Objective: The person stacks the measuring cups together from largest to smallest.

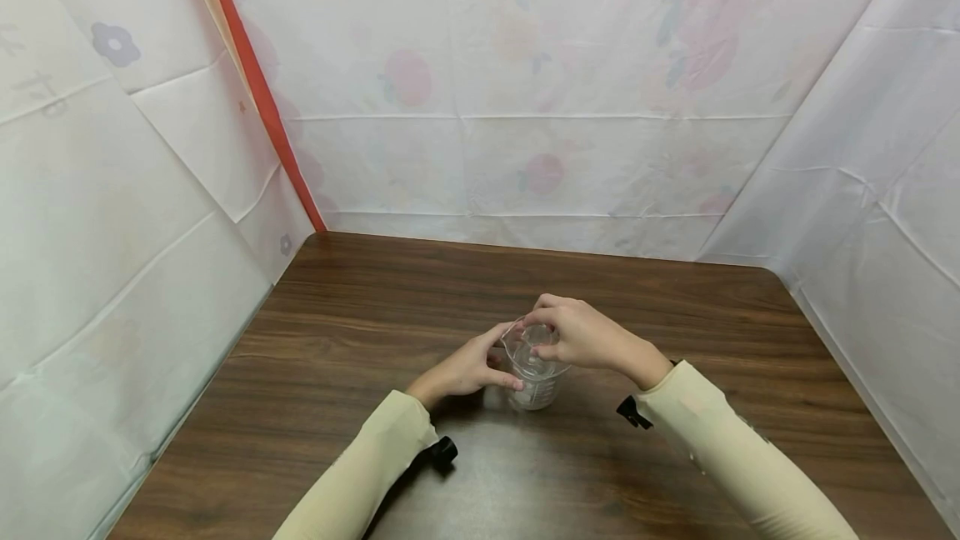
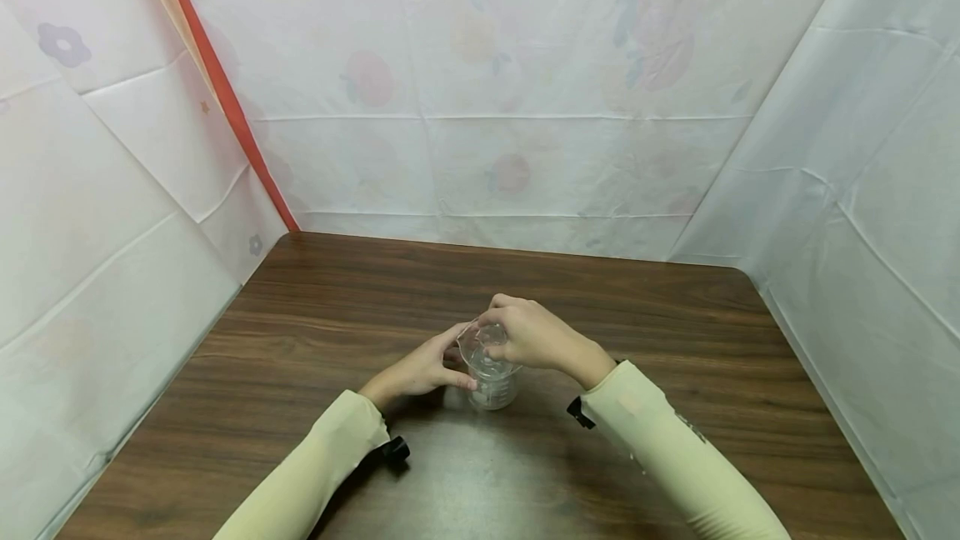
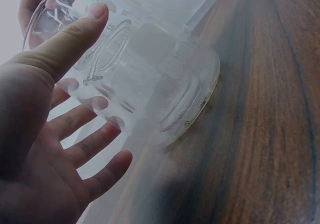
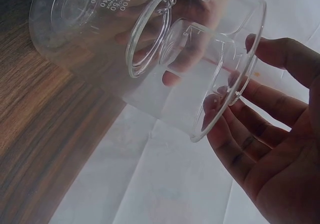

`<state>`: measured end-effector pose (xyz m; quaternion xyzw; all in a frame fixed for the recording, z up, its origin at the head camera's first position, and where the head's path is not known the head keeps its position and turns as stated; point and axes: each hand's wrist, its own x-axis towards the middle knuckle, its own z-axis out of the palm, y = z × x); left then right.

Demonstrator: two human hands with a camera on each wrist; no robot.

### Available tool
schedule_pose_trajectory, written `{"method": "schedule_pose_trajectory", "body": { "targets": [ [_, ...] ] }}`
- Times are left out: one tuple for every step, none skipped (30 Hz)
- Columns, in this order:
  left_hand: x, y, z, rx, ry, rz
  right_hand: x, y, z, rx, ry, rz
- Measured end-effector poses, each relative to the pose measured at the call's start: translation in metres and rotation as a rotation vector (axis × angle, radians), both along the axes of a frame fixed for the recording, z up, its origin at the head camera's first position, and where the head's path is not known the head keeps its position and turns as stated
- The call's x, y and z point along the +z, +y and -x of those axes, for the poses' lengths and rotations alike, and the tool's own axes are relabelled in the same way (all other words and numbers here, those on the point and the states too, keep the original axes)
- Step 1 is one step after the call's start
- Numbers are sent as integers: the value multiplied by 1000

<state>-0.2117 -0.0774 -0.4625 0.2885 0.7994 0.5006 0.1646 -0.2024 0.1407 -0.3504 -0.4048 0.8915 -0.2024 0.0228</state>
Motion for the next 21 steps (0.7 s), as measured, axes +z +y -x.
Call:
{"method": "schedule_pose_trajectory", "body": {
  "targets": [
    [0, 0, 0, 0, 0, 1, -1, 0, 0, -1, -3, -1],
    [0, 0, 0, 0, 0, 2, -1, 0, 1, -2, -6, -2],
    [0, 0, 0, 0, 0, 3, -2, 0, 1, -4, -8, -3],
    [0, 0, 0, 1, 1, 3, -2, 0, 1, -2, -7, -6],
    [0, 0, -1, 1, 0, 4, -2, -1, 1, -1, -6, -8],
    [0, 0, -1, 1, 0, 7, -3, -1, 1, -1, -7, -10],
    [0, -1, -1, 1, -1, 8, -4, 0, 1, -2, -8, -11],
    [-1, -1, -1, 0, 1, 10, -4, -1, 1, -1, -9, -13],
    [-1, -1, -1, -1, 1, 9, -4, 0, 1, 1, -7, -18],
    [-1, -1, -1, -3, 1, 9, -4, 0, 0, 3, -6, -21],
    [-2, 0, 0, -4, 0, 10, -5, 0, 0, 2, -9, -24],
    [-2, 0, 0, -5, -1, 8, -5, -1, 0, 2, -12, -27],
    [-2, 0, 0, -7, -3, 5, -4, -1, 0, 2, -13, -30],
    [-3, 0, 0, -7, -4, 3, -4, -1, -1, 0, -16, -34],
    [-2, 0, 0, -6, -8, 2, -4, -1, -1, 2, -15, -38],
    [-2, 0, 1, -7, -11, 0, -4, -2, -1, -1, -20, -43],
    [-2, -1, 1, -6, -13, -2, -4, -2, -1, -1, -22, -46],
    [-1, -1, 0, -7, -17, -4, -5, -3, 0, -2, -25, -50],
    [-1, -1, 0, -7, -18, -4, -5, -3, 0, -1, -26, -53],
    [-1, -1, 0, -6, -18, -2, -5, -3, 0, -3, -33, -57],
    [-1, -1, -1, -6, -18, -2, -5, -3, -1, 0, -31, -62]
  ]
}}
